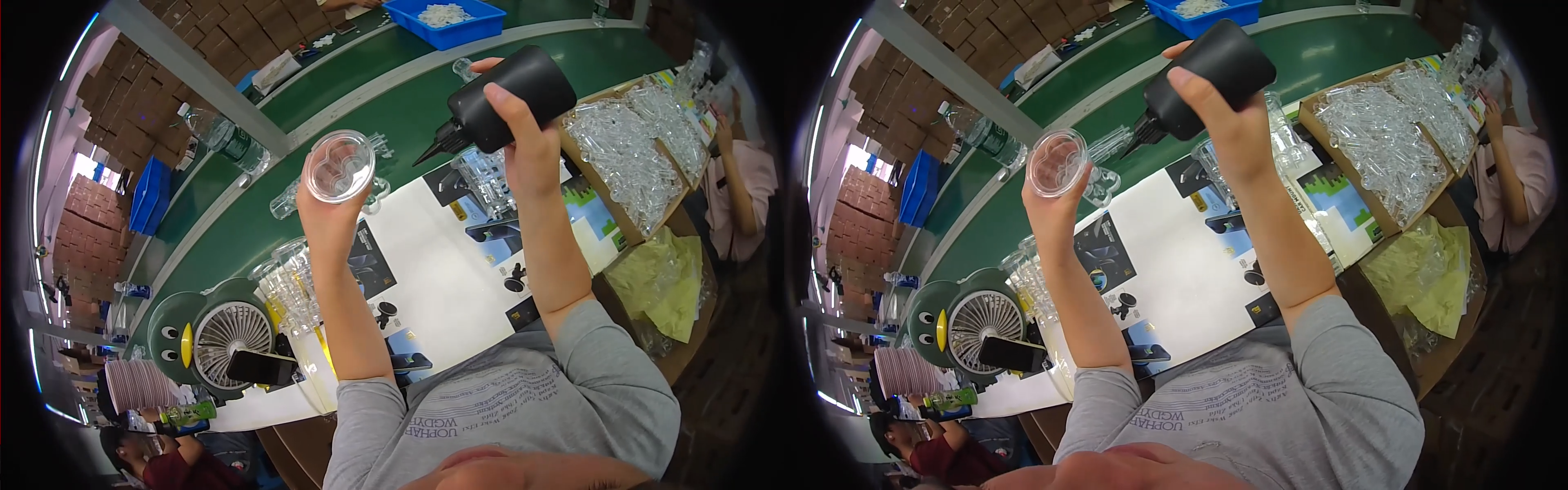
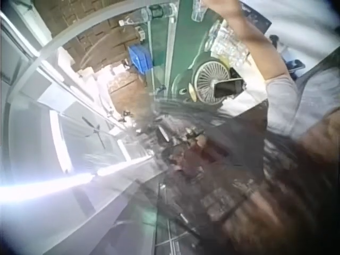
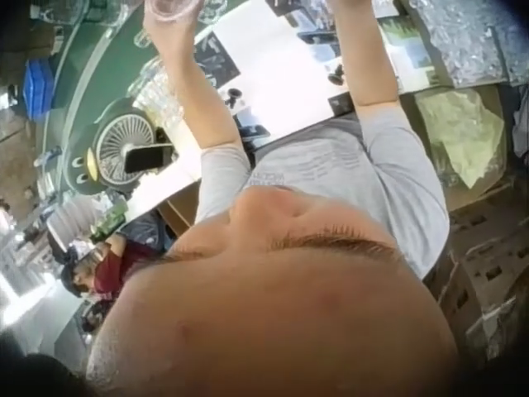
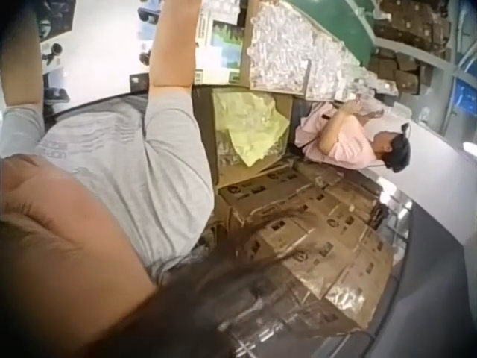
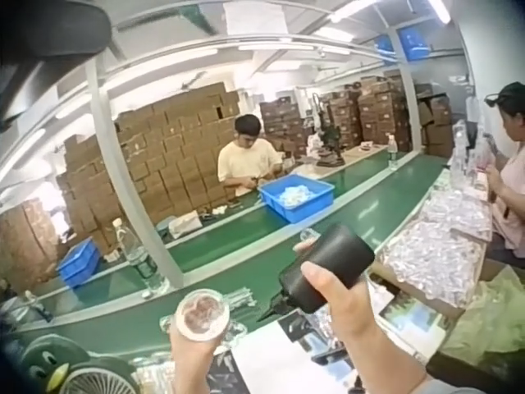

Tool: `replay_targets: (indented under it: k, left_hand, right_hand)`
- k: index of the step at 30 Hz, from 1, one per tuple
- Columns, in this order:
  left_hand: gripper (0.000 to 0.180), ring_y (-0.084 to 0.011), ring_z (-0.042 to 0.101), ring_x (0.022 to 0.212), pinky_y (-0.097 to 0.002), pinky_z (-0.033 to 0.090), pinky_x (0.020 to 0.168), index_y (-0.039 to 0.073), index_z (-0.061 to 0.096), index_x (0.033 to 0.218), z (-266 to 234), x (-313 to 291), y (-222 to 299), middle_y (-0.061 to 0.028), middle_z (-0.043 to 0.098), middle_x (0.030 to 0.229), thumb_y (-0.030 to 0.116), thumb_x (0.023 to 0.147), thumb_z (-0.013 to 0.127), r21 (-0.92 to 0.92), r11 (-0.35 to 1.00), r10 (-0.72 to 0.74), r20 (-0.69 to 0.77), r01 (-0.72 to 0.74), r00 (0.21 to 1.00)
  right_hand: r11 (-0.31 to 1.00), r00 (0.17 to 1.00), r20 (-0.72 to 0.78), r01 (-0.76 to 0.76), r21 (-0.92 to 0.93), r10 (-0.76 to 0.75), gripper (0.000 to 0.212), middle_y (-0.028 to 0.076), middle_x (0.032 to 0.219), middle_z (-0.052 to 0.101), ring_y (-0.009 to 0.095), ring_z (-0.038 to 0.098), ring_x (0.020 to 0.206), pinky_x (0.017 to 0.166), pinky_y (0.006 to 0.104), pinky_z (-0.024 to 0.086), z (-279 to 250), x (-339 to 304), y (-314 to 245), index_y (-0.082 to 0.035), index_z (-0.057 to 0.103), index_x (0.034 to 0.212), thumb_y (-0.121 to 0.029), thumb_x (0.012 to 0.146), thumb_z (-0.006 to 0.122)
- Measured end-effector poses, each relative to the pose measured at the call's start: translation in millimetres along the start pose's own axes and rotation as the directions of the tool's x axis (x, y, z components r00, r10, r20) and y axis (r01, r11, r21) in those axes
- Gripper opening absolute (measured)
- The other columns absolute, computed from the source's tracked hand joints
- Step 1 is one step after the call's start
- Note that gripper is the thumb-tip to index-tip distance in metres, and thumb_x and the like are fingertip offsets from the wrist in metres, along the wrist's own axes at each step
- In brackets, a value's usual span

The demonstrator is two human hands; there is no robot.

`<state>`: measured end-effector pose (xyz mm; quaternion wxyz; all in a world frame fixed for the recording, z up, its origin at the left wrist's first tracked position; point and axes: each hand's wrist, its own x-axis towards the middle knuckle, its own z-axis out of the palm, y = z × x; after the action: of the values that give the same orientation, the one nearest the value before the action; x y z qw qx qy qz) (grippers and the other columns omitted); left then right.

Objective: The recorder is assembling and cleaning transparent plastic components at a factory assembly line station.

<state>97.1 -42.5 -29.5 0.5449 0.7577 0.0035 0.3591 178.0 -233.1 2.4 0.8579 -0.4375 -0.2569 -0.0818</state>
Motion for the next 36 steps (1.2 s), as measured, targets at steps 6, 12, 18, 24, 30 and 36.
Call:
replay_targets:
  k: [6, 12, 18, 24, 30, 36]
  left_hand:
    - [0.043, -0.0162, 0.056, 0.094, -0.0277, 0.043, 0.086, 0.001, 0.055, 0.107, 23.4, -5.2, 0.9, -0.0075, 0.059, 0.101, 0.003, 0.067, 0.072, 0.111, 0.981, 0.163, -0.058, -0.156, 0.985]
    - [0.052, -0.0176, 0.055, 0.095, -0.0286, 0.042, 0.087, 0.002, 0.046, 0.114, 26.9, -7.9, -8.6, -0.0091, 0.057, 0.101, 0.0, 0.068, 0.07, 0.151, 0.947, 0.299, -0.081, -0.285, 0.951]
    - [0.067, -0.0206, 0.05, 0.101, -0.0314, 0.039, 0.091, 0.003, 0.033, 0.127, 23.4, -8.8, -10.8, -0.0106, 0.05, 0.106, -0.002, 0.069, 0.066, -0.048, 0.997, 0.065, -0.03, -0.066, 0.997]
    - [0.073, -0.0191, 0.046, 0.103, -0.0299, 0.037, 0.091, 0.002, 0.031, 0.128, 27.5, -7.9, -2.2, -0.009, 0.045, 0.111, 0.004, 0.067, 0.072, -0.226, 0.974, 0.033, 0.014, -0.029, 0.999]
    - [0.071, -0.0162, 0.049, 0.096, -0.0288, 0.041, 0.085, 0.004, 0.04, 0.116, 29.4, -12.6, -4.1, -0.0061, 0.046, 0.104, 0.008, 0.06, 0.082, -0.009, 0.984, 0.177, -0.145, -0.18, 0.974]
    - [0.068, -0.0147, 0.05, 0.091, -0.0281, 0.043, 0.08, 0.006, 0.039, 0.111, 34.2, -15.1, -2.8, -0.007, 0.043, 0.107, 0.008, 0.06, 0.083, 0.271, 0.915, 0.368, -0.252, -0.299, 0.895]
  right_hand:
    - [0.983, 0.986, 0.028, 0.165, -0.081, -0.163, 0.033, 0.011, 0.104, 0.058, 0.011, 0.056, 0.079, 0.069, 0.0241, 0.049, 6.5, -13.9, -9.9, -0.001, 0.05, 0.103, -0.009, 0.073, 0.062]
    - [0.987, 0.988, 0.032, 0.155, -0.037, -0.154, 0.033, 0.012, 0.104, 0.057, 0.011, 0.056, 0.079, 0.07, 0.0247, 0.049, 9.7, -21.4, -16.4, -0.002, 0.049, 0.103, -0.007, 0.073, 0.061]
    - [0.995, 0.995, 0.024, 0.098, -0.032, -0.097, 0.033, 0.011, 0.104, 0.057, 0.011, 0.056, 0.08, 0.07, 0.0247, 0.049, 11.8, -21.3, -13.2, -0.002, 0.049, 0.103, -0.008, 0.073, 0.061]
    - [0.996, 0.996, 0.015, 0.083, -0.025, -0.083, 0.035, 0.011, 0.105, 0.057, 0.012, 0.056, 0.081, 0.072, 0.0248, 0.049, 11.3, -23.1, -14.6, -0.002, 0.048, 0.104, -0.007, 0.072, 0.062]
    - [0.983, 0.985, 0.02, 0.171, 0.075, -0.173, 0.027, 0.002, 0.092, 0.057, 0.007, 0.057, 0.077, 0.066, 0.019, 0.046, 15.8, -26.7, -12.3, -0.002, 0.054, 0.101, -0.005, 0.077, 0.065]
    - [0.999, 0.998, 0.045, 0.033, 0.023, -0.034, 0.036, 0.01, 0.106, 0.054, 0.011, 0.056, 0.081, 0.072, 0.0247, 0.049, 19.2, -34.5, -15.0, -0.002, 0.048, 0.104, -0.007, 0.071, 0.062]
